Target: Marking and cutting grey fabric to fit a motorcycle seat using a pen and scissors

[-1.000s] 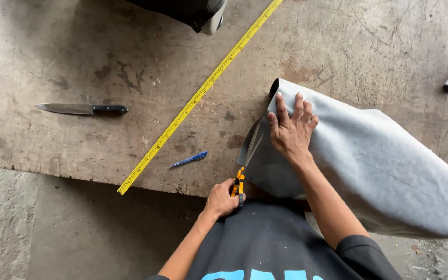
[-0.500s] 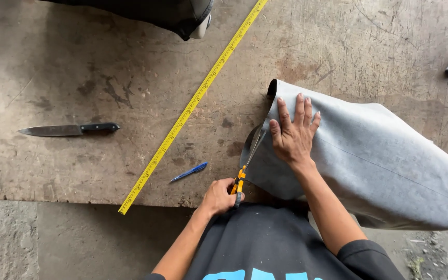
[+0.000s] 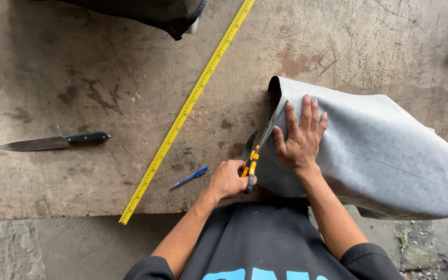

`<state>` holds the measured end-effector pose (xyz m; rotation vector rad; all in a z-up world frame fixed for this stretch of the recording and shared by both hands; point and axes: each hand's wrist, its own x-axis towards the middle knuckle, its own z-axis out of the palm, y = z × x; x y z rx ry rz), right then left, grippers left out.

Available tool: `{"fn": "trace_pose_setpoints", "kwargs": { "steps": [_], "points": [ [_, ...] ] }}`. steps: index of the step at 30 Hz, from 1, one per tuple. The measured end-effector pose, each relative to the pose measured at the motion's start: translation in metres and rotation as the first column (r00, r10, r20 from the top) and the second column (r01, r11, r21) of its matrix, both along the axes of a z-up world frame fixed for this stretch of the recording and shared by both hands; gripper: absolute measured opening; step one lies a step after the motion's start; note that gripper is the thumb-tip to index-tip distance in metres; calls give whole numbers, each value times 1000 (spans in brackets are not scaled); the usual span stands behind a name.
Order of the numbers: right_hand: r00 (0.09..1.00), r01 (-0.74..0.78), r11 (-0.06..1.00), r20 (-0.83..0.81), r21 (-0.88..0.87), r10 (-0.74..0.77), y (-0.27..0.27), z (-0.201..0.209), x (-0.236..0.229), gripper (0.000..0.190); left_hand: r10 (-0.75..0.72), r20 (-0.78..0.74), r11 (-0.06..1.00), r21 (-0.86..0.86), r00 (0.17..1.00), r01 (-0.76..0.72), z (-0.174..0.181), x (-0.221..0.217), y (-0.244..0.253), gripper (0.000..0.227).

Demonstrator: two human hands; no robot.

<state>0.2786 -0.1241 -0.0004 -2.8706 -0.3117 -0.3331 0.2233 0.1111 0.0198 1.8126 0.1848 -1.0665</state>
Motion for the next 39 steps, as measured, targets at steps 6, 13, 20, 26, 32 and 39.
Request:
{"fn": "trace_pose_setpoints", "kwargs": {
  "steps": [6, 13, 20, 26, 32, 39],
  "points": [
    [1000, 0, 1000, 16, 6, 0, 3, 5, 0, 73, -14, -48, 1000, -17, 999, 13, 14, 10, 0, 37],
    [1000, -8, 1000, 16, 1, 8, 1, 2, 0, 73, 2, -78, 1000, -16, 997, -3, 19, 8, -2, 33],
    [1000, -4, 1000, 13, 9, 4, 2, 3, 1, 73, 24, -76, 999, -37, 997, -26, 22, 8, -3, 28],
    [1000, 3, 1000, 12, 7, -3, 0, 1, 0, 75, 52, -79, 998, -42, 995, -55, 12, 4, -2, 30],
    [998, 53, 998, 41, -23, -52, 3, -9, -1, 75, 184, -46, 967, 190, 982, -172, -7, 6, 22, 37],
    [999, 30, 934, -22, 357, -24, 15, 22, -14, 76, -45, 304, 731, 659, 952, -176, -133, -21, 109, 50]
  ]
}}
